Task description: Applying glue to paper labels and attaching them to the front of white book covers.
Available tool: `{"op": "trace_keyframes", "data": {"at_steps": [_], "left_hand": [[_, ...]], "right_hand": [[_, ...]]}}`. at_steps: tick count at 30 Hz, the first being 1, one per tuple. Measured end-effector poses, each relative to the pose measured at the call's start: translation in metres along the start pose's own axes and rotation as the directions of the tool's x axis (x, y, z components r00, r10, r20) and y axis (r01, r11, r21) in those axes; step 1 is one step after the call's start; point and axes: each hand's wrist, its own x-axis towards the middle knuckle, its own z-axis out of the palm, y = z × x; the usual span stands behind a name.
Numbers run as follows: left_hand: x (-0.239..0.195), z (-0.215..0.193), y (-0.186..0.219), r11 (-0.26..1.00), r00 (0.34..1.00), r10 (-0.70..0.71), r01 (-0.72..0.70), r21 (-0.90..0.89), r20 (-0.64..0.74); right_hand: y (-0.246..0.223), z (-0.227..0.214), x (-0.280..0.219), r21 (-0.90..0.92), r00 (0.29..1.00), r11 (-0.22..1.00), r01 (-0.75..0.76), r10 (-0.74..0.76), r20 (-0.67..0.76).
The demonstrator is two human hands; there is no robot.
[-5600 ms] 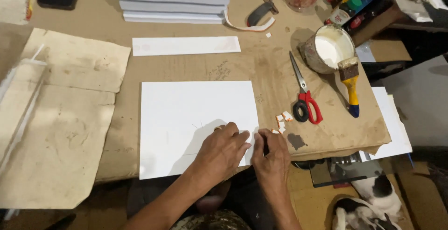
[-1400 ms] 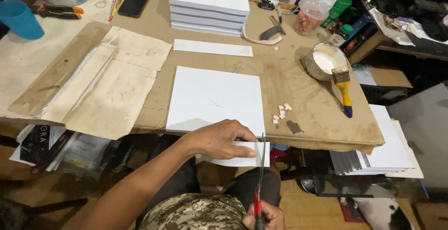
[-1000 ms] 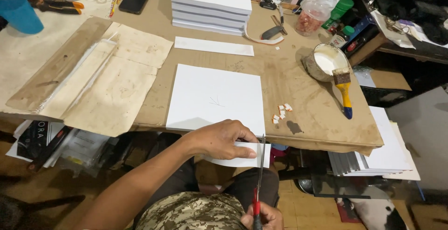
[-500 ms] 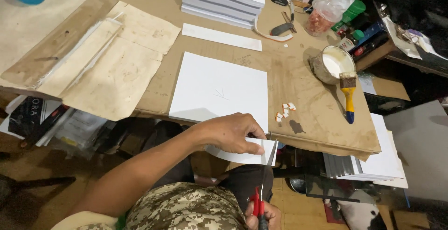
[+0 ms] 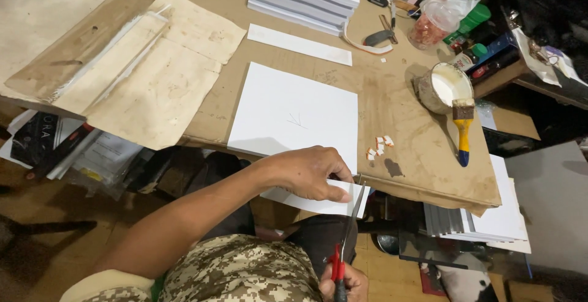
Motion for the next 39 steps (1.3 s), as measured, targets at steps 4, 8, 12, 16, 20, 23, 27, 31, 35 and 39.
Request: {"op": "trace_keyframes", "data": {"at_steps": [4,8,12,16,20,23,27,31,35,39], "left_hand": [[0.0,0.0,0.003,1.0,1.0,-0.005,0.005,0.005,0.003],[0.001,0.001,0.004,1.0,1.0,-0.004,0.004,-0.013,0.013],[0.001,0.001,0.004,0.999,0.999,0.033,-0.033,0.013,0.009],[0.001,0.001,0.006,1.0,1.0,0.007,-0.007,0.014,0.019],[-0.001,0.001,0.011,1.0,1.0,-0.016,0.016,-0.001,0.027],[-0.004,0.0,0.014,1.0,0.999,-0.029,0.029,0.002,0.037],[0.0,0.001,0.008,0.998,0.998,-0.036,0.034,0.044,0.043],[0.0,0.001,0.007,0.998,0.997,-0.058,0.056,0.038,0.046],[-0.001,0.001,0.007,0.995,0.994,-0.094,0.093,0.022,0.047],[-0.002,0.001,0.009,0.994,0.993,-0.105,0.104,0.029,0.049]], "right_hand": [[-0.001,-0.001,-0.001,-0.072,0.996,0.994,-0.078,0.075,-0.044],[0.02,-0.013,-0.001,-0.048,0.981,0.981,-0.19,0.187,-0.061],[0.014,-0.011,-0.001,-0.065,0.986,0.984,-0.166,0.163,-0.046],[0.018,-0.007,-0.008,-0.077,0.968,0.972,-0.223,0.211,-0.136],[0.02,-0.006,-0.005,-0.079,0.994,0.993,-0.085,0.078,-0.082],[0.026,-0.005,-0.008,-0.085,0.993,0.993,-0.081,0.073,-0.096],[0.096,-0.042,-0.013,0.288,0.976,0.934,-0.21,0.182,0.121],[0.015,-0.006,-0.009,-0.067,0.997,0.995,-0.079,0.078,-0.008],[0.01,-0.003,-0.011,-0.004,0.996,0.996,-0.085,0.085,-0.04],[0.018,-0.001,-0.01,-0.009,0.998,1.0,-0.014,0.014,-0.057]]}}
